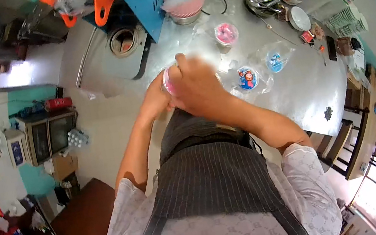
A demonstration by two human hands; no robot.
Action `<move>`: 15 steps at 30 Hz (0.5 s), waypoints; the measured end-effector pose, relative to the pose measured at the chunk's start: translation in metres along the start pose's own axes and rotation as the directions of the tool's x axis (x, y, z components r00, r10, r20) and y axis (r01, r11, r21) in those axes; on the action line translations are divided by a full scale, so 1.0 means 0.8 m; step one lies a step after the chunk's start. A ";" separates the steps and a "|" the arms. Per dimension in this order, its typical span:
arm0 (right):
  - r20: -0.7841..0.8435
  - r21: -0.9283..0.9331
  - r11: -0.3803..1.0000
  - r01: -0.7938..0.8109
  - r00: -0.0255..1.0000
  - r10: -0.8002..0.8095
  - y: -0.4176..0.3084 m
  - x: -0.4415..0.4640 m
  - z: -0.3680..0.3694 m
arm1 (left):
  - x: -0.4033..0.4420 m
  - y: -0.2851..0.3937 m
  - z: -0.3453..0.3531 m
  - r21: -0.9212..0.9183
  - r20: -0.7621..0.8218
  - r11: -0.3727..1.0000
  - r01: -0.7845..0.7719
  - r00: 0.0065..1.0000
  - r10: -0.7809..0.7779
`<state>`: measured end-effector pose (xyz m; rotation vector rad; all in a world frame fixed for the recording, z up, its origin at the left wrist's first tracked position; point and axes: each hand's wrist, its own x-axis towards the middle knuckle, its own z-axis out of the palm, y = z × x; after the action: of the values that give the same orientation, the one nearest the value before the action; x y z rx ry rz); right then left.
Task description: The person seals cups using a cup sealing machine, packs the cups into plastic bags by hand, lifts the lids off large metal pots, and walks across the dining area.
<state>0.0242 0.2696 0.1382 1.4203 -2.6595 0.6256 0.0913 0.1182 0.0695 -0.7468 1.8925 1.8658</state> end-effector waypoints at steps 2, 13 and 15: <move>0.012 0.002 0.998 -0.066 0.998 0.066 0.013 -0.007 0.051 | 0.017 0.004 0.001 -0.013 -0.009 0.996 -0.089 0.996 0.088; 0.072 -0.256 0.888 -0.381 0.909 0.411 0.126 -0.018 0.134 | 0.162 -0.002 0.015 0.251 0.381 0.929 -0.273 0.910 0.164; 0.050 -0.267 0.878 -0.398 0.904 0.425 0.137 -0.025 0.155 | 0.170 0.003 0.014 0.311 0.367 0.900 -0.307 0.912 0.184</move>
<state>-0.0363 0.2923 -0.0153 0.8463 -3.0197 0.2190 -0.0181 0.1145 -0.0114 -0.0640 2.0905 1.5776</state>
